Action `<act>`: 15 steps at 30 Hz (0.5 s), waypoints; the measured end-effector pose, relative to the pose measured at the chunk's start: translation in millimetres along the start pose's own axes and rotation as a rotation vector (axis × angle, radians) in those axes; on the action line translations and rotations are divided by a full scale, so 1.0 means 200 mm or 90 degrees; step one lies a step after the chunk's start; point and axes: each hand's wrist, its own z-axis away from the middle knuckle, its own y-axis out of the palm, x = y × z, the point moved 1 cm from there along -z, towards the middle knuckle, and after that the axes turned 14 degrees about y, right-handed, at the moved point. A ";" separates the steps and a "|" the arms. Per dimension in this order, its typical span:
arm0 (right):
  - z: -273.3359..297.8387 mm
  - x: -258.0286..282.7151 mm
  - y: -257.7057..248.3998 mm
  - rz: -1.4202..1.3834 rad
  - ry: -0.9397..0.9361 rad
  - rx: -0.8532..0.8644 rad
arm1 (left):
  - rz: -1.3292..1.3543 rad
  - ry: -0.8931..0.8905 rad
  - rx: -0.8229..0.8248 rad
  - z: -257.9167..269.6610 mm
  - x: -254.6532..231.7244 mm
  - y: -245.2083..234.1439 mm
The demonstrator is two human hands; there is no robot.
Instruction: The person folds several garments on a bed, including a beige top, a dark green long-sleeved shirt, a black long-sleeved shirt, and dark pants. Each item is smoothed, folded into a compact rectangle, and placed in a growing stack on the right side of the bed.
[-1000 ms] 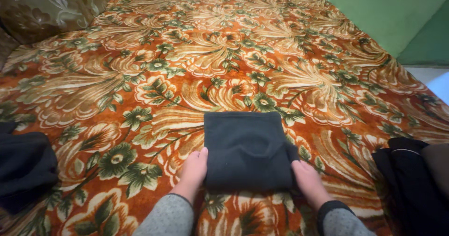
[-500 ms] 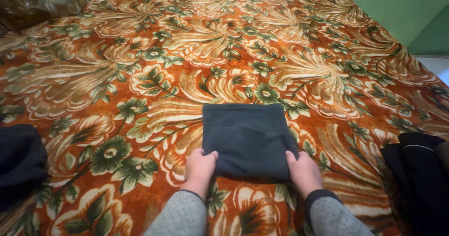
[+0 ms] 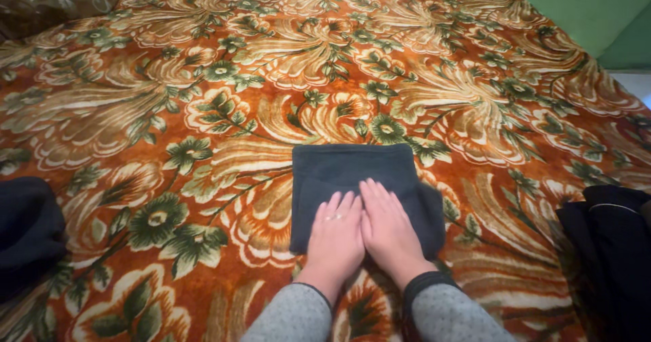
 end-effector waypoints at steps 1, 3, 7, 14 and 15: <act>0.00 -0.03 0.02 0.009 0.033 0.059 | -0.019 0.000 0.038 0.01 0.02 0.01; -0.01 -0.11 0.03 0.096 0.080 0.060 | -0.056 0.000 0.116 0.03 0.06 0.02; -0.07 -0.32 0.03 0.248 0.205 0.115 | -0.096 -0.073 0.106 0.04 0.11 0.04; -0.14 -0.49 -0.03 0.292 0.184 0.097 | -0.093 -0.182 0.148 -0.02 0.11 0.03; -0.13 -0.47 -0.03 0.286 0.159 0.049 | -0.089 -0.197 0.161 -0.02 0.10 0.02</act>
